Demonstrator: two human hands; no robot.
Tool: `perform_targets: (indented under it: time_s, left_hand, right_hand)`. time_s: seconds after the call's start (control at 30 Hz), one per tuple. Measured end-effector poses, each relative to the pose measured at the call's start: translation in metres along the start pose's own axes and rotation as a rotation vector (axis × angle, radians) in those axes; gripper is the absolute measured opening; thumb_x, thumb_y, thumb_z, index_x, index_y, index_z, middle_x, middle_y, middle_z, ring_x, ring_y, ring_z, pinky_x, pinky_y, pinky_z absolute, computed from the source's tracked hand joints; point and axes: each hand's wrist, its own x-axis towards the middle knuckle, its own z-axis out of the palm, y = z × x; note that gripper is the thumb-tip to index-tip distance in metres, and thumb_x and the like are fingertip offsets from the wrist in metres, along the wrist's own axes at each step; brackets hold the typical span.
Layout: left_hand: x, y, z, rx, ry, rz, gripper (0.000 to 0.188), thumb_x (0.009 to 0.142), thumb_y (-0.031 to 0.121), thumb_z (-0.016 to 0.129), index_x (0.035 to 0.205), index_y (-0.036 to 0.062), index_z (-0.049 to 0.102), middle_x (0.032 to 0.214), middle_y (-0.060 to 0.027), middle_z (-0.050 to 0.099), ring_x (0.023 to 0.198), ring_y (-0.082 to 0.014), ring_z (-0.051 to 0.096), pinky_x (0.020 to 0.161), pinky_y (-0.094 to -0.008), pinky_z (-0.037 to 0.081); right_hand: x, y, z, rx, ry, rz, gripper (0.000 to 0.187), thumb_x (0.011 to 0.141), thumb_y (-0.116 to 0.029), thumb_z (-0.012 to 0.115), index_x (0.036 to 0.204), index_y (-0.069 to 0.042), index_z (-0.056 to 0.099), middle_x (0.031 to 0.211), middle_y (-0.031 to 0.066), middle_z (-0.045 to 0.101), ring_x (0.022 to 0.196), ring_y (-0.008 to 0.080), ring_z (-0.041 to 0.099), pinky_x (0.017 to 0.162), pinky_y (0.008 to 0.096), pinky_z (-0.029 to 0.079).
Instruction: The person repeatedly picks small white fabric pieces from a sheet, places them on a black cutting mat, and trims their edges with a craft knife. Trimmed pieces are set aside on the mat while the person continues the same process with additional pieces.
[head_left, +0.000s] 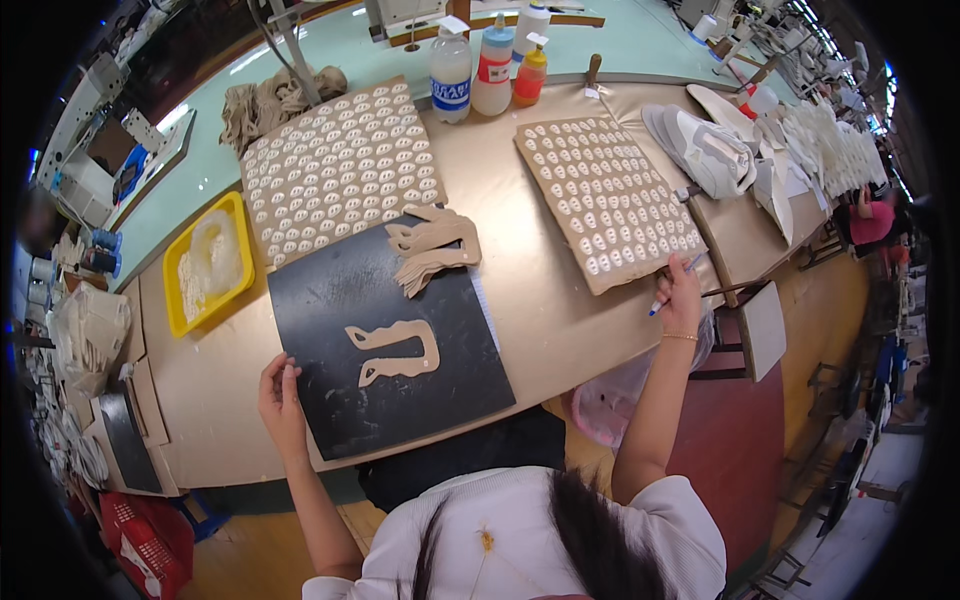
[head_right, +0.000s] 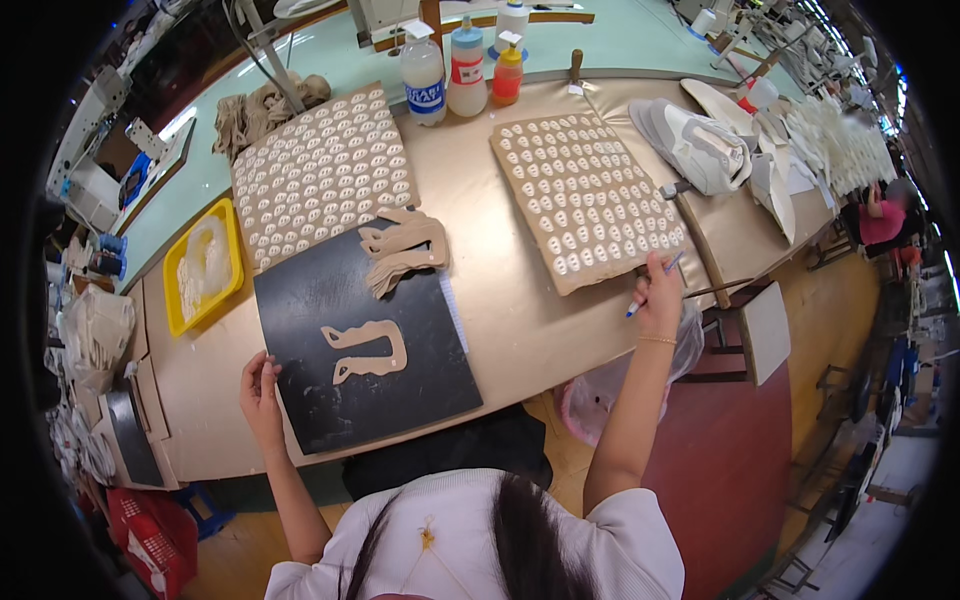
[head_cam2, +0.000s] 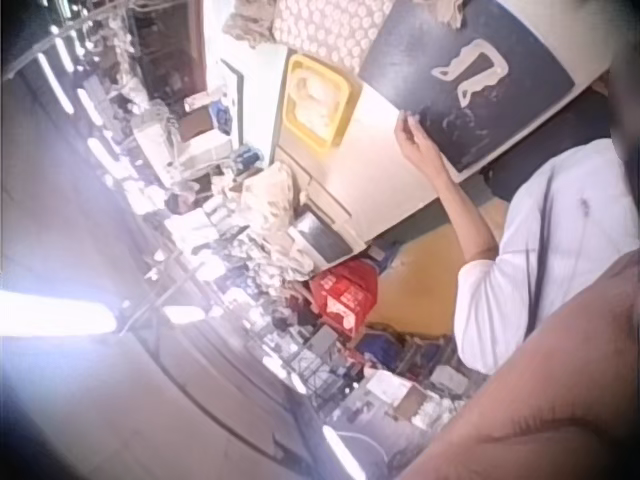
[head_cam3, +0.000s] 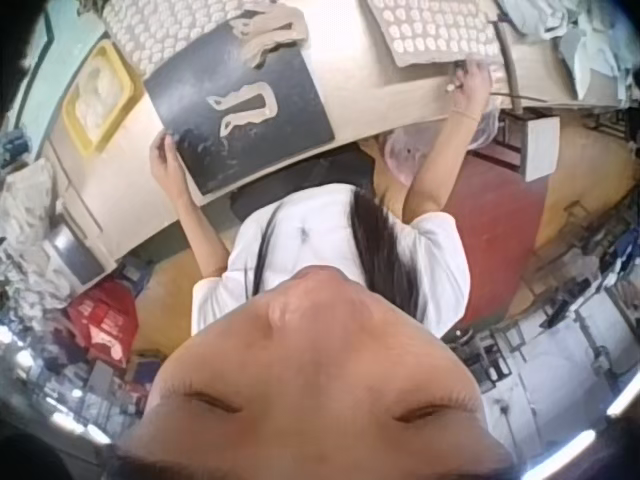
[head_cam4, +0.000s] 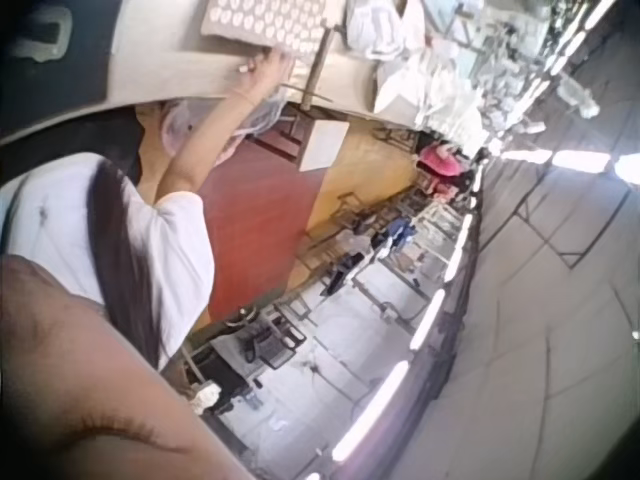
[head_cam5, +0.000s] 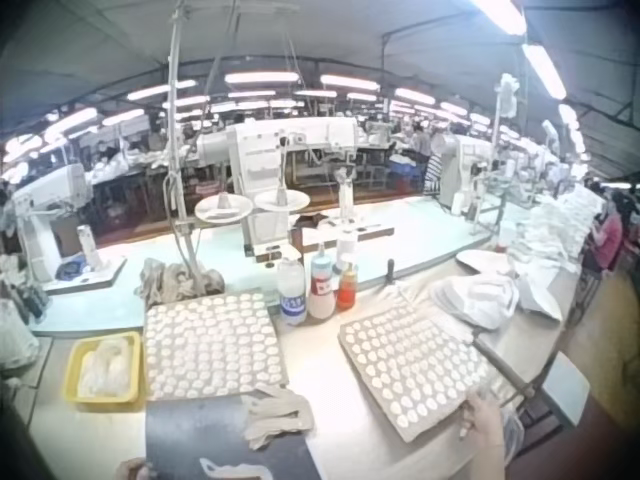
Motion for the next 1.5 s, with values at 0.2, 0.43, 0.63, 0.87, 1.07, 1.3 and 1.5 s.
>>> perform_targets:
  time_s: [0.2, 0.43, 0.63, 0.87, 1.07, 1.3, 1.5]
  left_hand:
    - [-0.002, 0.002, -0.004, -0.014, -0.013, -0.006, 0.027, 0.105, 0.013, 0.060, 0.127, -0.0006, 0.065, 0.113, -0.0077, 0.069, 0.098, -0.0127, 0.065, 0.090, -0.0253, 0.050]
    - [-0.008, -0.008, -0.016, -0.050, 0.083, -0.056, 0.032, 0.105, 0.015, 0.060, 0.133, 0.0001, 0.061, 0.120, -0.0084, 0.067, 0.106, -0.0123, 0.062, 0.094, -0.0267, 0.049]
    - [-0.005, -0.004, 0.000, -0.064, 0.131, -0.031, 0.034, 0.104, 0.017, 0.060, 0.134, 0.0000, 0.060, 0.125, -0.0098, 0.065, 0.109, -0.0152, 0.061, 0.098, -0.0300, 0.048]
    - [-0.030, 0.002, 0.012, 0.310, 0.086, 0.144, 0.027, 0.102, 0.012, 0.061, 0.127, -0.0003, 0.064, 0.129, -0.0120, 0.063, 0.120, -0.0248, 0.058, 0.104, -0.0377, 0.045]
    - [-0.026, 0.023, 0.048, 0.285, -0.012, 0.267, 0.027, 0.101, 0.008, 0.059, 0.126, -0.0004, 0.064, 0.131, -0.0156, 0.061, 0.124, -0.0303, 0.057, 0.109, -0.0392, 0.042]
    - [-0.026, 0.014, 0.048, 0.376, -0.034, 0.292, 0.028, 0.099, 0.005, 0.059, 0.126, -0.0001, 0.064, 0.130, -0.0164, 0.060, 0.122, -0.0310, 0.058, 0.108, -0.0392, 0.043]
    - [-0.031, 0.023, 0.056, 0.411, -0.009, 0.375, 0.034, 0.095, 0.002, 0.063, 0.128, 0.0010, 0.063, 0.133, -0.0170, 0.058, 0.125, -0.0339, 0.055, 0.108, -0.0417, 0.042]
  right_hand:
    - [-0.034, 0.021, 0.020, -0.323, -0.153, 0.116, 0.027, 0.101, -0.030, 0.067, 0.096, -0.008, 0.053, 0.084, 0.0074, 0.069, 0.048, 0.0105, 0.043, 0.044, 0.0289, 0.037]
    - [-0.098, 0.014, 0.056, -1.104, -0.077, -0.381, 0.044, 0.100, -0.028, 0.064, 0.127, 0.005, 0.053, 0.107, 0.0244, 0.066, 0.097, 0.0346, 0.067, 0.083, 0.0419, 0.052]
    - [-0.149, 0.075, 0.132, -0.986, -0.701, -0.381, 0.046, 0.101, -0.013, 0.059, 0.144, -0.001, 0.049, 0.121, 0.0195, 0.064, 0.104, 0.0282, 0.066, 0.092, 0.0388, 0.052]
    - [-0.096, 0.025, 0.107, -1.051, -0.244, -0.686, 0.035, 0.092, -0.008, 0.063, 0.124, 0.004, 0.062, 0.120, 0.0238, 0.064, 0.114, 0.0402, 0.061, 0.100, 0.0443, 0.048]
    - [-0.003, 0.016, -0.015, -1.376, 0.210, -0.639, 0.043, 0.087, -0.002, 0.065, 0.129, 0.001, 0.063, 0.111, 0.0204, 0.068, 0.105, 0.0376, 0.064, 0.096, 0.0457, 0.050]
    - [-0.004, 0.016, -0.018, -1.569, 0.290, -0.610, 0.037, 0.086, -0.010, 0.071, 0.121, 0.000, 0.067, 0.107, 0.0203, 0.068, 0.103, 0.0393, 0.065, 0.094, 0.0458, 0.051]
    - [-0.015, -0.006, -0.012, -1.341, 0.365, -0.481, 0.031, 0.088, -0.008, 0.070, 0.116, 0.005, 0.062, 0.109, 0.0212, 0.065, 0.097, 0.0347, 0.067, 0.091, 0.0398, 0.052]
